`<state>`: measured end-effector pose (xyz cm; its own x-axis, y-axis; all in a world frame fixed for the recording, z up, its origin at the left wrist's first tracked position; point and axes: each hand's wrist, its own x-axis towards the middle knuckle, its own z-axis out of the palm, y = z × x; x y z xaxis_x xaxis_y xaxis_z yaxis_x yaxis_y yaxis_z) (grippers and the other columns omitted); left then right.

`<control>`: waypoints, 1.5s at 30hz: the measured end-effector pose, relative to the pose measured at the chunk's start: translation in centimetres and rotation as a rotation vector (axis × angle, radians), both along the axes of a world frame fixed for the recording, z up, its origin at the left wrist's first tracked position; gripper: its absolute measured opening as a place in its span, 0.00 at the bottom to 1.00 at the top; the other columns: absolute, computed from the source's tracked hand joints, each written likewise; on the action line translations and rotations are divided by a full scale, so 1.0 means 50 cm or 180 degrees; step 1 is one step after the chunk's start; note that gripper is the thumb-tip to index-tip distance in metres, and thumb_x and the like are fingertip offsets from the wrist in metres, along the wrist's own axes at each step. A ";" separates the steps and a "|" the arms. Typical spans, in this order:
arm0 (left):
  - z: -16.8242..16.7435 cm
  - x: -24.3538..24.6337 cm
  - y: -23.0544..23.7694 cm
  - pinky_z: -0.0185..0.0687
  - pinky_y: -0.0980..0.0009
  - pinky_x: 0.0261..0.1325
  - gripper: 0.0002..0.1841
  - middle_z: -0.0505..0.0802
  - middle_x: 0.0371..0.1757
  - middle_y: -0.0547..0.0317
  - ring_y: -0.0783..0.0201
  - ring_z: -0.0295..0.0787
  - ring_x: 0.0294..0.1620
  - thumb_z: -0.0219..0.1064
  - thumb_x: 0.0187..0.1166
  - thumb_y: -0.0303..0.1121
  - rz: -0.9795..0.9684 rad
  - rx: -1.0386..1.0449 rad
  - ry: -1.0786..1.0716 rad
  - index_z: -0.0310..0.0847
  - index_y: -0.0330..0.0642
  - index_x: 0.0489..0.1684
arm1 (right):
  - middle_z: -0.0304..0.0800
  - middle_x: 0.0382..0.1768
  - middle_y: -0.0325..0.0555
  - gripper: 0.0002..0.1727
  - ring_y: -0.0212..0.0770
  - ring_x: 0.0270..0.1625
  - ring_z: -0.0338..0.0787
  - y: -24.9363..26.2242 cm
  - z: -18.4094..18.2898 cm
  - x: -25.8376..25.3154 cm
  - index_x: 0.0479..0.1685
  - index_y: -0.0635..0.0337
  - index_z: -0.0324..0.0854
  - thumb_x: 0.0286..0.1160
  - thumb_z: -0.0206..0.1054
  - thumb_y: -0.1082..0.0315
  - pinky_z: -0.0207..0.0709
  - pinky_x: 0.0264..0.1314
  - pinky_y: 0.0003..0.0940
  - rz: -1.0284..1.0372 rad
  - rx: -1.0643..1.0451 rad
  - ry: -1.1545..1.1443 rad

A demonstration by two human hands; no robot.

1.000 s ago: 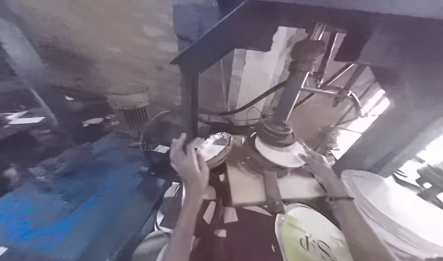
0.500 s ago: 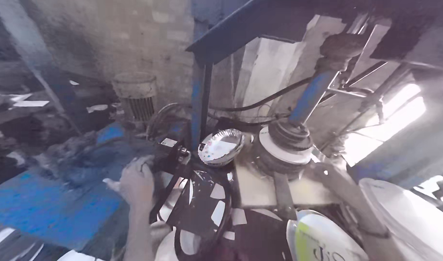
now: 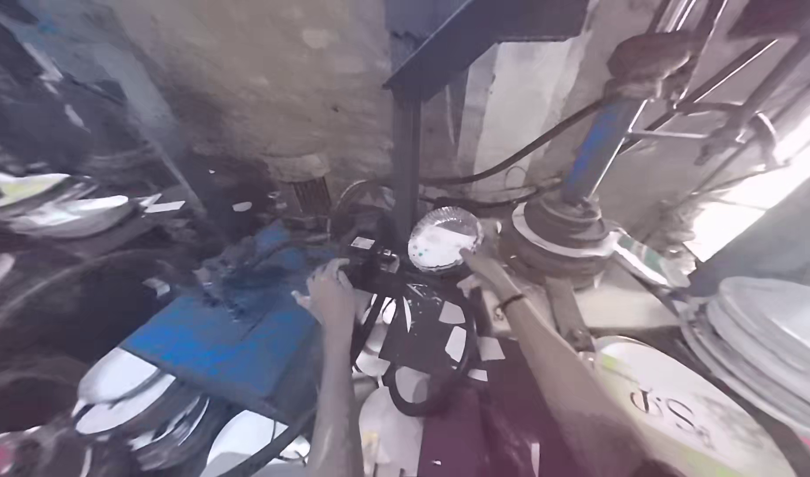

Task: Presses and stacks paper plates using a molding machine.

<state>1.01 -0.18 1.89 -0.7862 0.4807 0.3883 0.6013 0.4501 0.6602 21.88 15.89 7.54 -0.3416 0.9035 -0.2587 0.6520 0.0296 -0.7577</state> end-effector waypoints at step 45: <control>-0.008 0.485 -0.055 0.93 0.74 0.40 0.17 0.94 0.38 0.66 0.75 0.94 0.35 0.45 0.88 0.24 -0.2031 0.2629 -0.3627 0.70 0.36 0.70 | 0.80 0.72 0.70 0.25 0.67 0.73 0.82 -0.188 0.170 0.506 0.80 0.65 0.74 0.85 0.52 0.73 0.74 0.73 0.61 -0.1384 0.3978 0.0252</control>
<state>25.25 -2.93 1.49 -0.5950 0.8012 0.0634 -0.4330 -0.3860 0.8146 47.17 6.49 16.05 0.0586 0.5564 0.8288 0.7413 0.5318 -0.4095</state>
